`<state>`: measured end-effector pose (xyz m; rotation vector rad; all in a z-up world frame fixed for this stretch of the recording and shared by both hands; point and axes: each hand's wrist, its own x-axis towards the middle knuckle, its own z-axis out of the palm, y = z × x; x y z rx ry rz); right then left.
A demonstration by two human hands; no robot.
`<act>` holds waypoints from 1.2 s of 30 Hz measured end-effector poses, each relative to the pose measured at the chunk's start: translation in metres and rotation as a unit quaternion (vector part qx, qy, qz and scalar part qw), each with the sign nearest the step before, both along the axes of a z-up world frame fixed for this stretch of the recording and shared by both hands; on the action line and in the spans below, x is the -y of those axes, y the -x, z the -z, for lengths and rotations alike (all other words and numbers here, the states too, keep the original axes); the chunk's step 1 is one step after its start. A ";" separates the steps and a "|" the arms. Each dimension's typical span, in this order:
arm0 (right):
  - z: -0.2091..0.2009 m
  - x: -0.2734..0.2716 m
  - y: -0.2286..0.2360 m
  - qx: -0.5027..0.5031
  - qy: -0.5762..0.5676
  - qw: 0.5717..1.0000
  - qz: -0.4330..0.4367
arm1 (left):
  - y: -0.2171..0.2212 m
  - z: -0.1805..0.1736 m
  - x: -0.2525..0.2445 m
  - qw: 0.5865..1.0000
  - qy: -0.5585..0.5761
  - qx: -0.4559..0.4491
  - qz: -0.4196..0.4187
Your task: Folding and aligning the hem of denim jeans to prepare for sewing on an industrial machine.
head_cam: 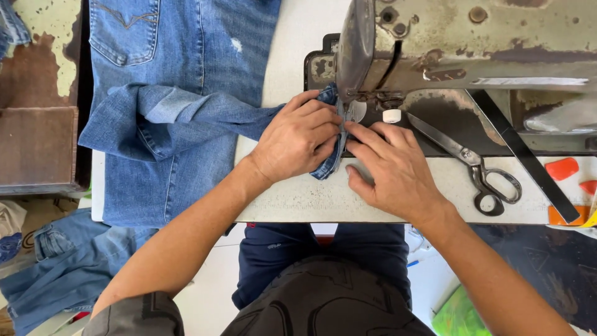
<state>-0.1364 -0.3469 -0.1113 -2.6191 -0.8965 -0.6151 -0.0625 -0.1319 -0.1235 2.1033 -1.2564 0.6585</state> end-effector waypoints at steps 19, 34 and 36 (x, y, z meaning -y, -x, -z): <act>-0.053 0.121 0.013 -0.148 -0.387 0.910 0.012 | -0.013 -0.008 0.000 1.000 -0.012 -0.023 0.006; 0.231 0.489 0.078 0.061 0.268 0.827 0.490 | -0.026 0.010 0.001 0.998 0.016 -0.056 0.005; 0.215 0.399 0.033 0.089 0.332 0.791 0.507 | -0.024 0.010 0.001 0.998 0.014 -0.056 0.007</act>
